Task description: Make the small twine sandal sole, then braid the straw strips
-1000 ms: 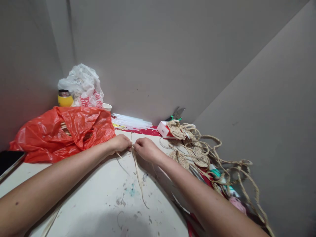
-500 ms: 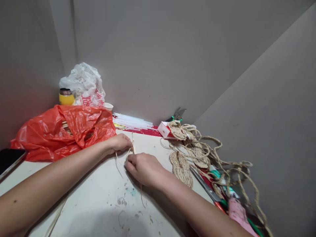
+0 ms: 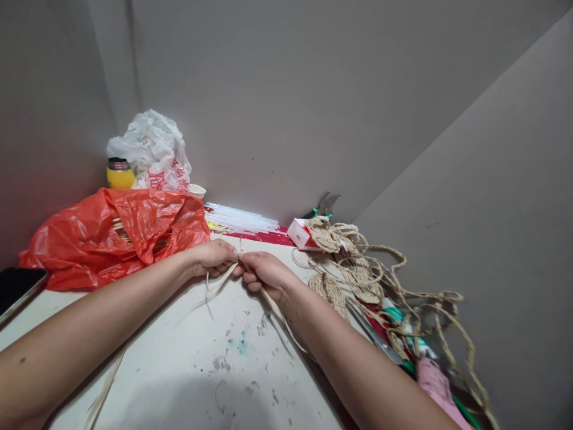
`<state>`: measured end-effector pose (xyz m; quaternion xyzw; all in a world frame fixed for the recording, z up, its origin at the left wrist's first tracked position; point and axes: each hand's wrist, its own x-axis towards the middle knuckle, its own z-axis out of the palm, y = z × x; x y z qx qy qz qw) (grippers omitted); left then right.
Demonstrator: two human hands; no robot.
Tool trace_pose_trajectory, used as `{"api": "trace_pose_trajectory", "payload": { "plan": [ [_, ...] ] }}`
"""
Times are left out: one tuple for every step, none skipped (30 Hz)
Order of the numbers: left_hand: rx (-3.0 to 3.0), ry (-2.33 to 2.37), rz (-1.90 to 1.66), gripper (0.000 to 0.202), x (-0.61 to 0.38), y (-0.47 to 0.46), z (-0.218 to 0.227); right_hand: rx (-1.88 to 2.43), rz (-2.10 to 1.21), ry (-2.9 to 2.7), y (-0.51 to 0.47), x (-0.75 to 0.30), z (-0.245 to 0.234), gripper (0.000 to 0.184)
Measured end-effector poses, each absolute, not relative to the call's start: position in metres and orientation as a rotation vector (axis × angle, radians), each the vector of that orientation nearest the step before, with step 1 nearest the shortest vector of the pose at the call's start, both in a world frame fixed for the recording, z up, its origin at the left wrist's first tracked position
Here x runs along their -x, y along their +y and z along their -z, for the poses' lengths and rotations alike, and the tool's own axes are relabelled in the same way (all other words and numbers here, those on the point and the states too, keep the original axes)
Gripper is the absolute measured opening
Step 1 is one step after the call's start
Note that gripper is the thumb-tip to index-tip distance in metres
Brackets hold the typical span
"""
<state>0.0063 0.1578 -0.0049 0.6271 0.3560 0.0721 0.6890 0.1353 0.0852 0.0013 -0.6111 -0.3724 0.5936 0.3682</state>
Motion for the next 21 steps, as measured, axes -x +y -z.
{"api": "trace_pose_trajectory", "payload": {
  "plan": [
    [-1.418, 0.801, -0.16, 0.022, -0.006, 0.158, 0.005, 1.572, -1.546, -0.955, 0.086, -0.137, -0.001, 0.023],
    [-1.437, 0.806, -0.156, 0.021, -0.006, 0.158, 0.005, 1.578, -1.563, -0.957, 0.087, -0.139, -0.001, 0.024],
    [-1.46, 0.811, -0.15, 0.02, -0.006, 0.158, 0.006, 1.586, -1.577, -0.962, 0.088, -0.142, 0.0, 0.024],
    [-1.487, 0.815, -0.139, 0.018, -0.006, 0.158, 0.005, 1.597, -1.586, -0.969, 0.088, -0.144, 0.001, 0.023],
    [-1.518, 0.821, -0.128, 0.016, -0.005, 0.157, 0.005, 1.611, -1.593, -0.977, 0.088, -0.147, 0.002, 0.023],
    [-1.554, 0.831, -0.121, 0.015, -0.005, 0.157, 0.005, 1.625, -1.597, -0.984, 0.089, -0.149, 0.003, 0.023],
    [-1.596, 0.845, -0.12, 0.014, -0.005, 0.157, 0.005, 1.636, -1.601, -0.99, 0.089, -0.15, 0.004, 0.023],
    [-1.641, 0.864, -0.127, 0.013, -0.005, 0.156, 0.005, 1.643, -1.604, -0.994, 0.089, -0.151, 0.005, 0.023],
    [-1.691, 0.885, -0.14, 0.012, -0.005, 0.156, 0.004, 1.645, -1.607, -0.995, 0.089, -0.152, 0.006, 0.024],
    [-1.744, 0.905, -0.157, 0.011, -0.006, 0.155, 0.004, 1.645, -1.61, -0.995, 0.09, -0.152, 0.006, 0.025],
    [-1.797, 0.923, -0.175, 0.01, -0.006, 0.155, 0.003, 1.643, -1.611, -0.992, 0.09, -0.151, 0.007, 0.026],
    [-1.849, 0.936, -0.19, 0.01, -0.007, 0.154, 0.002, 1.642, -1.61, -0.987, 0.09, -0.151, 0.007, 0.026],
    [-1.896, 0.945, -0.202, 0.011, -0.007, 0.153, 0.001, 1.644, -1.606, -0.98, 0.091, -0.15, 0.008, 0.026],
    [-1.937, 0.952, -0.209, 0.011, -0.007, 0.153, 0.0, 1.647, -1.596, -0.972, 0.091, -0.149, 0.009, 0.026],
    [-1.97, 0.958, -0.208, 0.011, -0.008, 0.152, -0.002, 1.653, -1.582, -0.964, 0.092, -0.148, 0.009, 0.025],
    [-1.997, 0.961, -0.199, 0.011, -0.007, 0.151, -0.004, 1.658, -1.564, -0.954, 0.092, -0.147, 0.01, 0.024],
    [-2.017, 0.961, -0.182, 0.011, -0.007, 0.15, -0.006, 1.664, -1.543, -0.945, 0.092, -0.147, 0.01, 0.022],
    [-2.032, 0.956, -0.161, 0.013, -0.006, 0.149, -0.008, 1.67, -1.523, -0.935, 0.092, -0.146, 0.011, 0.021],
    [-2.04, 0.949, -0.13, 0.014, -0.005, 0.148, -0.01, 1.674, -1.504, -0.925, 0.091, -0.146, 0.011, 0.02],
    [-2.038, 0.941, -0.089, 0.017, -0.004, 0.146, -0.012, 1.677, -1.492, -0.916, 0.091, -0.145, 0.011, 0.019],
    [-2.028, 0.935, -0.047, 0.018, -0.004, 0.144, -0.014, 1.679, -1.484, -0.906, 0.09, -0.145, 0.011, 0.019]
  ]
}}
